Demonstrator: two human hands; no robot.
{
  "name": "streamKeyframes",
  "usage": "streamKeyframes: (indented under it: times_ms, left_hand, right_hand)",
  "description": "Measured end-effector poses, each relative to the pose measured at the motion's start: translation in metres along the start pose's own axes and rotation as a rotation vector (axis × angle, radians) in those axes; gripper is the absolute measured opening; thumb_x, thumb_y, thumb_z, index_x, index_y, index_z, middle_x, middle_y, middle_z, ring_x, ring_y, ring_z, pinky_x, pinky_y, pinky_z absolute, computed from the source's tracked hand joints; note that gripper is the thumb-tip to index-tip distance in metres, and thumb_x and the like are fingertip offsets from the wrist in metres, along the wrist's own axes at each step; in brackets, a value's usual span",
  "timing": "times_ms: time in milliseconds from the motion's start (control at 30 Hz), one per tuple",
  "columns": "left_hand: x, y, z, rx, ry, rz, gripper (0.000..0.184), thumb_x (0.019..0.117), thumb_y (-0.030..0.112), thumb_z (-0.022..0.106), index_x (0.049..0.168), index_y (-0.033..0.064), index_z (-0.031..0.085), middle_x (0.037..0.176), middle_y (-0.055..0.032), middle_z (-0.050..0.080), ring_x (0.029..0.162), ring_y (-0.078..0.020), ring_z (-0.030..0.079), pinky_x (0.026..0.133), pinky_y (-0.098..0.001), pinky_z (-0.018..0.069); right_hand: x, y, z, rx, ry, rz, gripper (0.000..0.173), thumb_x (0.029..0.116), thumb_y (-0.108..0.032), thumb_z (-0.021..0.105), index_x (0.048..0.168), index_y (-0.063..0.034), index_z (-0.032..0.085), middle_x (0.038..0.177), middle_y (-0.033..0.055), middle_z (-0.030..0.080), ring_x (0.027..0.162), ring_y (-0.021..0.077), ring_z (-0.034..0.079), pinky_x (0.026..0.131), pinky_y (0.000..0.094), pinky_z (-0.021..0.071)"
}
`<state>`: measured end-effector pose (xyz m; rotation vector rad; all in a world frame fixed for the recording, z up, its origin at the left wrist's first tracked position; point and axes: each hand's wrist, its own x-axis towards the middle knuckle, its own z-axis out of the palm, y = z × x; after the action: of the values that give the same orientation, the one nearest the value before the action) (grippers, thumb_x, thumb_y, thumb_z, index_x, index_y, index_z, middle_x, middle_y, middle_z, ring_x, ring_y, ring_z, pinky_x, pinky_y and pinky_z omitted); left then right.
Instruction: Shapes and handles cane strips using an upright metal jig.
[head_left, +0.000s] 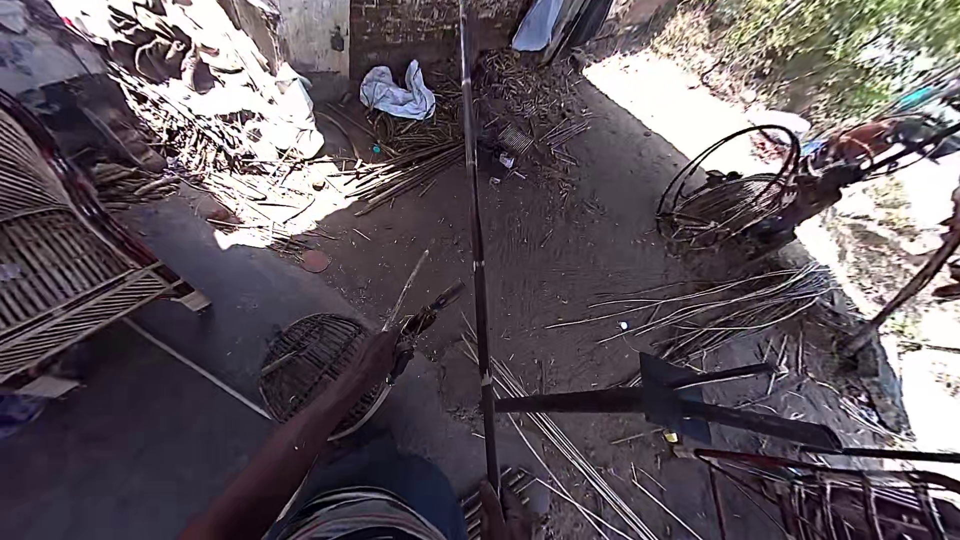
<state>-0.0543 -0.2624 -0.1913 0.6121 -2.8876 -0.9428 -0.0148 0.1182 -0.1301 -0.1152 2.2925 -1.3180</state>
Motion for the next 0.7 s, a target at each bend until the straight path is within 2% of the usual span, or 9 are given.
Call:
streamKeyframes:
  times_ms: [67, 133, 233, 267, 333, 433, 500, 567, 700]
  left_hand:
    - [-0.003, -0.003, 0.0, -0.02, 0.082, -0.014, 0.043, 0.106, 0.046, 0.052, 0.121, 0.0074, 0.063, 0.103, -0.0147, 0.068, 0.094, -0.0318, 0.07, 0.084, -0.0524, 0.0589]
    - [-0.02, 0.001, -0.004, -0.186, 0.183, -0.084, 0.052, 0.1041, 0.049, 0.054, 0.134, 0.006, 0.058, 0.126, -0.0187, 0.062, 0.113, -0.0352, 0.064, 0.095, -0.0553, 0.0551]
    - [-0.055, 0.019, -0.007, -0.813, 0.259, -0.154, 0.06, 0.1064, 0.06, 0.035, 0.145, 0.016, 0.049, 0.132, -0.0065, 0.062, 0.111, -0.0219, 0.064, 0.09, -0.0457, 0.0573]
    - [-0.069, 0.031, -0.006, -1.092, 0.2, -0.165, 0.068, 0.103, 0.068, 0.032, 0.146, 0.0188, 0.05, 0.133, -0.0043, 0.063, 0.116, -0.0209, 0.064, 0.096, -0.0454, 0.0559]
    - [-0.097, 0.06, 0.002, -1.571, 0.096, -0.274, 0.071, 0.1003, 0.072, 0.034, 0.14, 0.0161, 0.053, 0.119, -0.0099, 0.068, 0.107, -0.0255, 0.067, 0.095, -0.0491, 0.055]
    - [-0.116, 0.073, 0.02, -1.714, 0.342, -0.53, 0.048, 0.1103, 0.05, 0.028, 0.111, 0.011, 0.056, 0.075, -0.0049, 0.054, 0.062, -0.0196, 0.059, 0.065, -0.0413, 0.0589]
    - [-0.125, 0.064, 0.022, -1.651, 0.532, -0.677, 0.039, 0.1125, 0.042, 0.03, 0.106, 0.0104, 0.053, 0.067, -0.0011, 0.046, 0.051, -0.0144, 0.049, 0.051, -0.0333, 0.0528]
    - [-0.144, 0.057, 0.023, -1.647, 0.645, -0.775, 0.032, 0.1126, 0.038, 0.035, 0.103, 0.0109, 0.05, 0.063, 0.0007, 0.041, 0.046, -0.0114, 0.044, 0.045, -0.0289, 0.0477]
    - [-0.164, 0.062, 0.029, -1.647, 0.825, -0.901, 0.021, 0.1123, 0.028, 0.038, 0.106, 0.0094, 0.047, 0.06, 0.0015, 0.042, 0.04, -0.0074, 0.042, 0.036, -0.0226, 0.0427]
  right_hand:
    - [0.011, 0.004, 0.002, -0.001, -0.047, -0.033, 0.042, 0.099, -0.051, 0.061, 0.088, -0.0105, 0.064, 0.056, 0.0002, 0.048, 0.045, 0.0144, 0.044, 0.044, 0.0355, 0.0417]
    - [0.017, 0.01, 0.008, 0.028, -0.124, -0.053, 0.044, 0.0982, -0.055, 0.06, 0.091, -0.0121, 0.066, 0.056, 0.0012, 0.047, 0.044, 0.0156, 0.043, 0.042, 0.0355, 0.0409]
    - [0.039, 0.01, 0.027, 0.102, -0.321, -0.106, 0.048, 0.1005, -0.058, 0.054, 0.1, -0.0123, 0.069, 0.056, 0.0005, 0.048, 0.043, 0.0135, 0.043, 0.041, 0.0329, 0.0402]
    - [0.046, 0.009, 0.037, 0.155, -0.401, -0.112, 0.049, 0.1026, -0.056, 0.051, 0.104, -0.0112, 0.07, 0.057, 0.0004, 0.047, 0.044, 0.0125, 0.042, 0.041, 0.0315, 0.0389]
    - [0.059, 0.003, 0.057, 0.263, -0.576, -0.082, 0.054, 0.1067, -0.054, 0.042, 0.107, -0.008, 0.071, 0.062, 0.0017, 0.054, 0.049, 0.0122, 0.048, 0.046, 0.0304, 0.0438]
    - [0.098, 0.01, 0.077, 0.37, -0.732, 0.063, 0.063, 0.1089, -0.052, 0.029, 0.102, -0.0048, 0.071, 0.085, 0.0052, 0.069, 0.074, 0.0142, 0.065, 0.069, 0.0335, 0.0566]
    - [0.152, 0.039, 0.089, 0.392, -0.714, 0.327, 0.052, 0.1104, -0.042, 0.036, 0.12, -0.0006, 0.066, 0.098, 0.0126, 0.071, 0.085, 0.0227, 0.069, 0.076, 0.0404, 0.0592]
    - [0.211, 0.075, 0.105, 0.406, -0.591, 0.589, 0.051, 0.1097, -0.046, 0.038, 0.133, -0.0047, 0.056, 0.103, 0.015, 0.071, 0.086, 0.0264, 0.07, 0.075, 0.0431, 0.0583]
    - [0.328, 0.125, 0.149, 0.366, -0.508, 0.624, 0.072, 0.1014, -0.066, 0.043, 0.152, -0.015, 0.041, 0.121, 0.0209, 0.068, 0.098, 0.0333, 0.071, 0.08, 0.0471, 0.0587]
